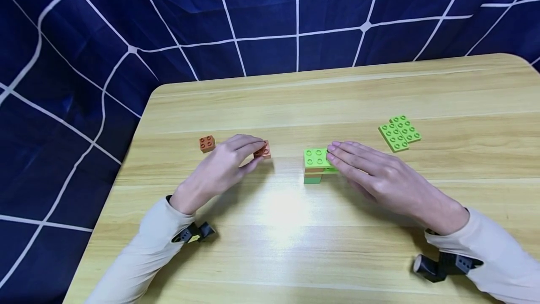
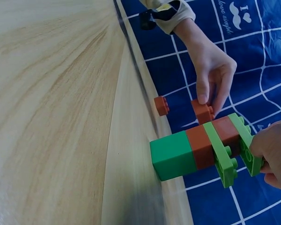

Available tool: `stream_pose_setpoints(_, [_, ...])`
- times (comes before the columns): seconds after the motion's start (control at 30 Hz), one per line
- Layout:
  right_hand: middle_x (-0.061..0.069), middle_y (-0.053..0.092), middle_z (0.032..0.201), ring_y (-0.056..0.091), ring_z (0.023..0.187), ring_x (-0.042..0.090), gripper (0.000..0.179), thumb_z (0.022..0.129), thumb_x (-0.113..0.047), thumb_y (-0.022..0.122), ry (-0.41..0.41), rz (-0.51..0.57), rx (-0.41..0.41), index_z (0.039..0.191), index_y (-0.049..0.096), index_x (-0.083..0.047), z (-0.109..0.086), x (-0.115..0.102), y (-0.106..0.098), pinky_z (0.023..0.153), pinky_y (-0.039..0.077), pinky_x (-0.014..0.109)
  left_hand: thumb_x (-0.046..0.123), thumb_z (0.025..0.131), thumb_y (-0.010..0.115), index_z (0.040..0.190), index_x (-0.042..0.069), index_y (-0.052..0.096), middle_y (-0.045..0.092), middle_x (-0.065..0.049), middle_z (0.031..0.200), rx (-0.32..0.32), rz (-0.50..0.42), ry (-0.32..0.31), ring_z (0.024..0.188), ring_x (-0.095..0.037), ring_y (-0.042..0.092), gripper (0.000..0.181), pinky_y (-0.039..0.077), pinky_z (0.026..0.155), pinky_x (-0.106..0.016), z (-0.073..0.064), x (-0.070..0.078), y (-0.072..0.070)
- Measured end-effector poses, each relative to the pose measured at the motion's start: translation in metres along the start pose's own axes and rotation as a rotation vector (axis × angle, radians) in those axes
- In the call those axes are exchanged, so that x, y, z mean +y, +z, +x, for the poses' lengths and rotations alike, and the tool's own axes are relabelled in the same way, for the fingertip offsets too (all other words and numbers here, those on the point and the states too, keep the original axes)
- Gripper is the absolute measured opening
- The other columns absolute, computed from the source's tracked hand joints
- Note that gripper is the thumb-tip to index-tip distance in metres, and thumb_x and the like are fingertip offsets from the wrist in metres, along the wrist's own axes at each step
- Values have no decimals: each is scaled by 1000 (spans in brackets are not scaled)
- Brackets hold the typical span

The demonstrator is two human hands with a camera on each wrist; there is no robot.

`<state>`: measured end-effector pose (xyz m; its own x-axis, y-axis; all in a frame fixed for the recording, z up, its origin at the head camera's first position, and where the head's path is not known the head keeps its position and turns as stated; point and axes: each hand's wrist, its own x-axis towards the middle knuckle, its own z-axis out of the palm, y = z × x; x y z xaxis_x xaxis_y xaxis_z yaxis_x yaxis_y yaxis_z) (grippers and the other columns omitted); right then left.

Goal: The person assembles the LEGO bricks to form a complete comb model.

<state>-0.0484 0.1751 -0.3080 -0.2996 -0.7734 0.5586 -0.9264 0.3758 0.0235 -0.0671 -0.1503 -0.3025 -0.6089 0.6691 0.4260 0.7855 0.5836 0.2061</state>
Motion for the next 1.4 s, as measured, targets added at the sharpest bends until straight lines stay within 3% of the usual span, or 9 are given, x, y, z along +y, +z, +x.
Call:
stream_pose_setpoints(0.23, [22, 59, 129, 57, 118, 35, 43, 106, -12, 27, 0, -1, -4, 124, 61, 7, -1, 1, 1, 116, 29, 33, 5, 85, 71, 110, -5, 68, 69, -16, 110, 11, -29, 48, 104, -27, 65, 27, 52, 96, -30, 9, 8, 0])
stream_pose_setpoints(0.47, [22, 60, 128, 57, 118, 35, 41, 106, -12, 29, -19, 15, 56, 124, 61, 6, -1, 3, 4, 116, 28, 32, 6, 86, 70, 110, -4, 69, 70, -14, 109, 7, -24, 90, 104, -26, 65, 26, 51, 97, -28, 16, 18, -2])
stream_pose_setpoints(0.8, [22, 59, 130, 57, 119, 35, 43, 106, -14, 27, 17, 4, -16, 125, 60, 7, -2, 1, 0, 116, 30, 33, 6, 87, 70, 109, -4, 69, 70, -13, 108, 38, -40, 141, 103, -24, 65, 25, 50, 98, -25, 30, 29, -8])
stream_pose_setpoints(0.9, [21, 59, 129, 57, 118, 35, 43, 106, -14, 28, 19, 10, -4, 125, 61, 7, -2, 1, 0, 116, 30, 33, 7, 87, 70, 109, -4, 69, 70, -13, 107, 60, -49, 168, 102, -24, 66, 25, 50, 98, -24, 35, 34, -8])
stream_pose_setpoints(1.2, [21, 60, 128, 59, 115, 35, 42, 106, -17, 31, 12, 21, 52, 124, 62, 4, -3, 1, 4, 115, 29, 30, 9, 87, 71, 111, -5, 68, 70, -14, 109, 50, -95, 209, 104, -23, 65, 27, 47, 100, -22, 46, 44, -4])
stream_pose_setpoints(1.4, [20, 60, 129, 59, 116, 34, 43, 106, -18, 30, 30, 13, 10, 124, 62, 5, -2, 0, 1, 113, 32, 31, 10, 89, 69, 110, -5, 69, 70, -14, 110, 63, -104, 214, 105, -23, 65, 26, 46, 101, -20, 51, 47, 3])
